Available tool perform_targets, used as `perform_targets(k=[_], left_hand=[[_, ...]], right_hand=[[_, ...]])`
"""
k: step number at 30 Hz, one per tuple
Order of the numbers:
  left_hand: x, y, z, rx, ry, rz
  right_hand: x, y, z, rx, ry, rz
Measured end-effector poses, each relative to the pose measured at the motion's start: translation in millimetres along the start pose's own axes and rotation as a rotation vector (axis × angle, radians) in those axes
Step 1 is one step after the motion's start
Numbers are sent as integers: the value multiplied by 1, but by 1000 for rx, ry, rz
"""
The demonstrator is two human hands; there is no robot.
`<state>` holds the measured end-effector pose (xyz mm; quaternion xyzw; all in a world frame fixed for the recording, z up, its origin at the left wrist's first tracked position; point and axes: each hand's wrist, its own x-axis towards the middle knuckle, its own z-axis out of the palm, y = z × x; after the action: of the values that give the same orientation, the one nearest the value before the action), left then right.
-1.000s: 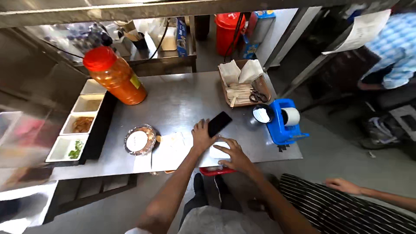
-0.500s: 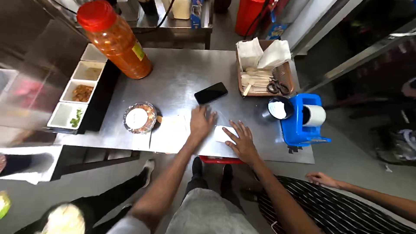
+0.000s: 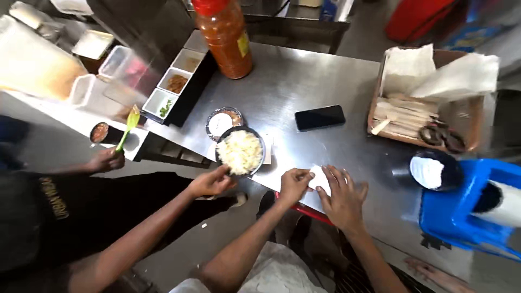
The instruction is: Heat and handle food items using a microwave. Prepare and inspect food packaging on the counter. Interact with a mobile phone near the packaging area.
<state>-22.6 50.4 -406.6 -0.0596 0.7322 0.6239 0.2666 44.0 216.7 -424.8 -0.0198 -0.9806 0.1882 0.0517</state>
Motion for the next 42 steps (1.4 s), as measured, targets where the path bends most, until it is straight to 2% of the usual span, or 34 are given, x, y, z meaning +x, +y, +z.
perform_targets(k=[4,9,10,11,13,14,15,16,18,19,20,25,30,34,37,38,40,42], left_hand=[[5,-5,13,26,14,-6],[18,1,22,68,-96,42],[14,12,21,99,-114,48],[2,40,17,136,-147,16],[-25,128,8,219,-230,-193],[-30,148,8,249,-235,-248],[-31,150,9,251,-240,-257],[-25,132,10,224,-241,-200],[2,41,19,121,-172,23],[13,9,25,80,-130,54],[16,-7,29,42,-100,50],[8,-9,32,-89,-76,-22],[3,-10,41,85,20,83],[3,-5,34,38,67,42],[-1,-11,31,99,75,110],[-3,-13,30,126,70,125],[-10,-13,31,130,53,123],[-15,-16,30,95,79,127]], right_hand=[[-1,8,-9,-73,-52,16],[6,27,-8,-55,-30,-24],[6,30,-9,-27,-33,-42],[5,33,-9,20,-31,-71],[7,38,-12,97,-50,-114],[7,39,-13,109,-53,-127],[6,39,-14,99,-61,-124],[6,39,-15,75,-59,-116],[3,33,-13,2,-23,-74],[2,30,-12,-45,-9,-46],[1,27,-11,-80,-8,-19],[3,24,-14,-92,-59,34],[2,36,-27,102,-81,16],[-35,31,-64,147,208,131],[-57,33,-89,308,394,340],[-58,34,-92,367,400,408],[-54,38,-95,453,289,509],[-52,39,-92,465,204,525]])
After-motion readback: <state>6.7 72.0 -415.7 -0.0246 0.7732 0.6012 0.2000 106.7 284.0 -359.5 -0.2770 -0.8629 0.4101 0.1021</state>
